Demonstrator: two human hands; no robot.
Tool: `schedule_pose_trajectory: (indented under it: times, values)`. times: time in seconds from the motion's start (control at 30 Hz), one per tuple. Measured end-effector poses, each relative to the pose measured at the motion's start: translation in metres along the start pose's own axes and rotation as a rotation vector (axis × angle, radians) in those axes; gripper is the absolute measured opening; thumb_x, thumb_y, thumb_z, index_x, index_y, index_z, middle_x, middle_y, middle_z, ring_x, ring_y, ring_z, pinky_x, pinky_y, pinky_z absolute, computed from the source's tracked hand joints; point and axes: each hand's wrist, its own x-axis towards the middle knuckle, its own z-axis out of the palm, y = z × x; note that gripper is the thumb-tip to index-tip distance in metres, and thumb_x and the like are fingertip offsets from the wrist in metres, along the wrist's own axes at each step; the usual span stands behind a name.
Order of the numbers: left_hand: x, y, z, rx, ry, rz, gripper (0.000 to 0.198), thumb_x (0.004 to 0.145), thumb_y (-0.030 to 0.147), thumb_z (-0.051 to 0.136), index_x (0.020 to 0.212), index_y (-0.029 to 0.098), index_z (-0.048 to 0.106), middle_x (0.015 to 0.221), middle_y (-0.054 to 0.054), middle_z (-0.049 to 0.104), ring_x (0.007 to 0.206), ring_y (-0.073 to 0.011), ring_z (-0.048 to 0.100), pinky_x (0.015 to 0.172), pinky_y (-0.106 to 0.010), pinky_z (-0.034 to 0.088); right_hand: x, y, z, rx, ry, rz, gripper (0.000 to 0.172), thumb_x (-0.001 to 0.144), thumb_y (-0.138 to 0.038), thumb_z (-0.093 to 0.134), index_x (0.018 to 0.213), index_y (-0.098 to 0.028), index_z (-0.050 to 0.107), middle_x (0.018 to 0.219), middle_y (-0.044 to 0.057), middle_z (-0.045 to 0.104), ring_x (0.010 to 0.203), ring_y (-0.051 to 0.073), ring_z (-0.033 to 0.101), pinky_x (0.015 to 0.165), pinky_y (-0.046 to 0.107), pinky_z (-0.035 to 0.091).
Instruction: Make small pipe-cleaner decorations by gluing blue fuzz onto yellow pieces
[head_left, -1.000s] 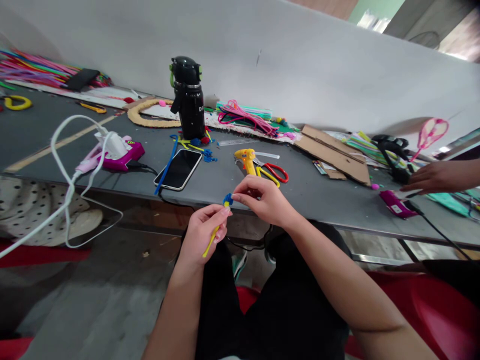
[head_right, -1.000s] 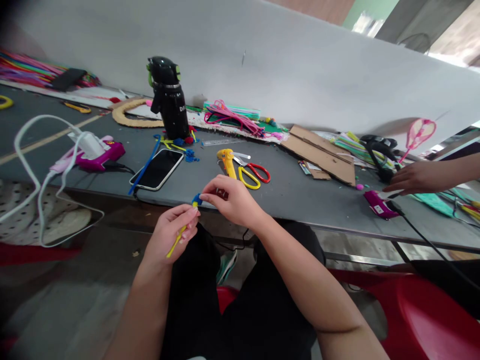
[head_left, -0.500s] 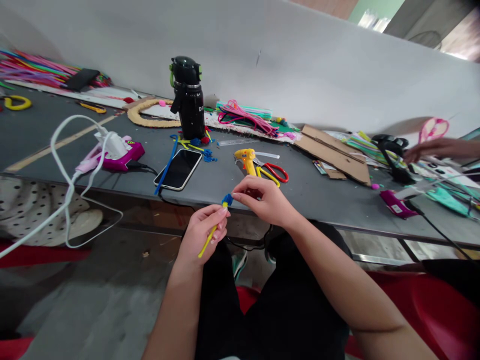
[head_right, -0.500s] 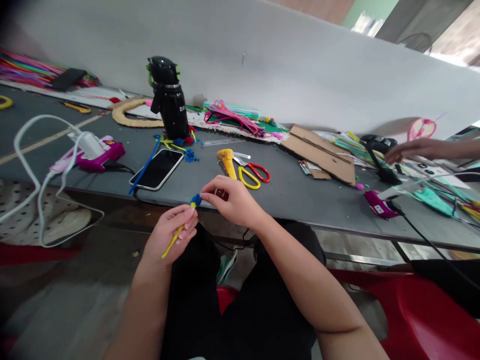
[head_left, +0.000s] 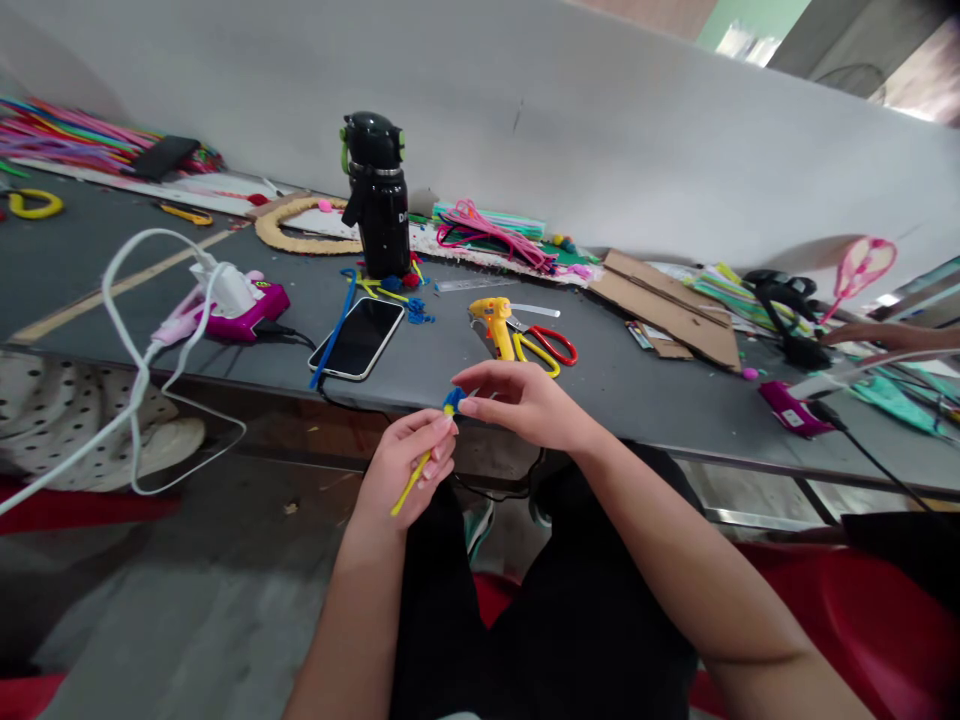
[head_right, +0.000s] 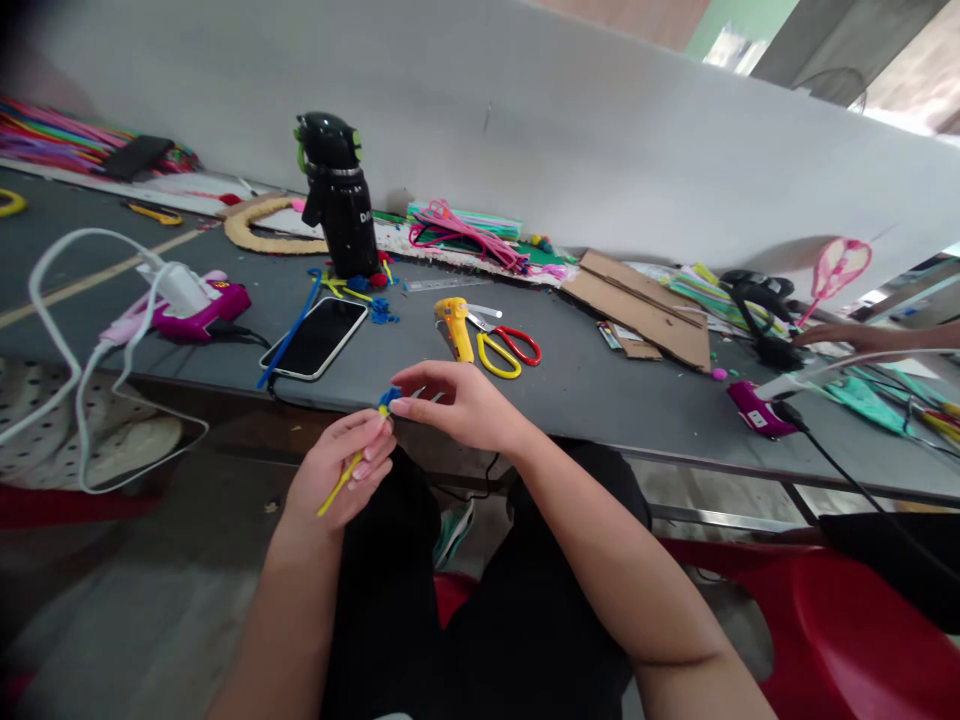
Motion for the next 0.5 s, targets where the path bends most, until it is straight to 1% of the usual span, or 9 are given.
schedule_pose_trajectory:
  times: [0.13,0.2,0.33,0.5]
  values:
    - [-0.0005,0.0017,0.0004,0.001,-0.037,-0.041,0.014,0.08,0.019,0.074,0.071,0.01,0.066,0.054,0.004,0.048,0.038,-0.0006,0.037,0.036,-0.013,0.025,-0.0007,-0.0017,-0.0017,0.097,-0.033,-0.01,0.042,0.081,-0.037,0.076,0.117,-0.016,0.069,0.109,0.008,0.072,0.091,0.015,0.067,0.082,0.028,0.056]
    - [-0.0001,0.0021,0.0005,0.008,-0.053,-0.054,0.015,0.08,0.019,0.074,0.071,0.01,0.066,0.054,0.004,0.048,0.038,-0.0007,0.036,0.036,-0.012,0.025,-0.001,-0.0023,-0.0022,0.143,-0.058,-0.006,0.04,0.081,-0.035,0.077,0.116,-0.016,0.07,0.108,0.008,0.072,0.092,0.015,0.068,0.085,0.029,0.056]
    - [-0.0002,0.0026,0.0009,0.012,-0.064,-0.069,0.017,0.079,0.019,0.073,0.069,0.01,0.064,0.053,0.004,0.047,0.037,-0.0003,0.035,0.036,-0.012,0.025,-0.0016,-0.0036,-0.0022,0.198,-0.099,0.004,0.033,0.082,-0.032,0.076,0.11,-0.015,0.072,0.099,0.006,0.074,0.09,0.015,0.069,0.086,0.03,0.057]
    - [-0.0016,0.0031,0.0018,0.006,-0.061,-0.09,0.018,0.078,0.019,0.074,0.068,0.01,0.061,0.053,0.004,0.046,0.037,-0.0001,0.034,0.035,-0.012,0.025,-0.0022,-0.0047,-0.0025,0.2,-0.1,0.0,0.029,0.082,-0.03,0.076,0.107,-0.016,0.073,0.098,0.006,0.074,0.09,0.015,0.069,0.086,0.03,0.057]
